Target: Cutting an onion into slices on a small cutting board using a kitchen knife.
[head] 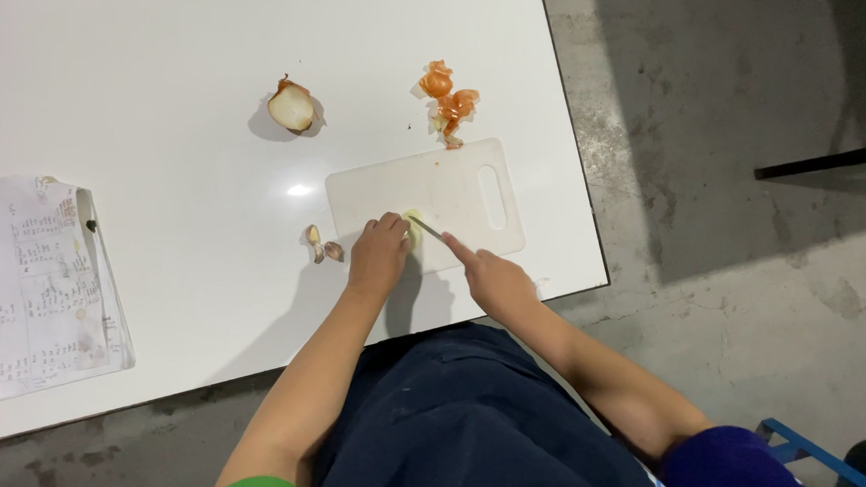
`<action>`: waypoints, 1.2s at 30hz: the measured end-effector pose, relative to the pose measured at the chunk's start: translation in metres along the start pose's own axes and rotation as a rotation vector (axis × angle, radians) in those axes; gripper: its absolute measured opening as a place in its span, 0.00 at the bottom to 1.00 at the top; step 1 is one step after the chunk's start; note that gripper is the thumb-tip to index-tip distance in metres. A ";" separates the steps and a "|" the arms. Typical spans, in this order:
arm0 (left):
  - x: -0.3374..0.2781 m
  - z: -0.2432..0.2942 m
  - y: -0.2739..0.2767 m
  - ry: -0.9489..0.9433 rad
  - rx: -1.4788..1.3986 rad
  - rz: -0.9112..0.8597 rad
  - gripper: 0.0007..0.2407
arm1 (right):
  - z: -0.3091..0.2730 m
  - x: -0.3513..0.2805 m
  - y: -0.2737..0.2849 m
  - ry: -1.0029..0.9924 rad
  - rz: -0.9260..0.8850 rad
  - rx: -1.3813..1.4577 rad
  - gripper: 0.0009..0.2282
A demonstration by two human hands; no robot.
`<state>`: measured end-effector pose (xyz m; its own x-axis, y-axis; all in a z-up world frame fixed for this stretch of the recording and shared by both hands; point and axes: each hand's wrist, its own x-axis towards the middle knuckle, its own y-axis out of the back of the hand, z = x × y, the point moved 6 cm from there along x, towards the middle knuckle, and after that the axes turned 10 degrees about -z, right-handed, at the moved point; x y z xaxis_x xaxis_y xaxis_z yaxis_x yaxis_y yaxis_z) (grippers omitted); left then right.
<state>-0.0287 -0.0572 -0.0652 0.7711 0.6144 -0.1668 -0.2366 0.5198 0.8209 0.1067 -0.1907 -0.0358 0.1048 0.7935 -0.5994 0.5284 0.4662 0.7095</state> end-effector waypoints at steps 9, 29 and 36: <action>0.000 0.000 0.005 0.009 -0.069 0.012 0.10 | -0.018 0.026 -0.006 0.067 -0.003 -0.013 0.31; -0.003 -0.001 0.005 -0.039 -0.046 0.058 0.12 | 0.012 -0.008 -0.016 0.019 0.019 0.018 0.33; -0.002 -0.002 0.008 0.003 -0.053 0.058 0.10 | -0.016 0.010 -0.001 0.083 0.097 0.011 0.30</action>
<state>-0.0328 -0.0529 -0.0592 0.7536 0.6459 -0.1218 -0.3114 0.5140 0.7992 0.0939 -0.1770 -0.0367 0.0865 0.8645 -0.4952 0.5288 0.3815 0.7582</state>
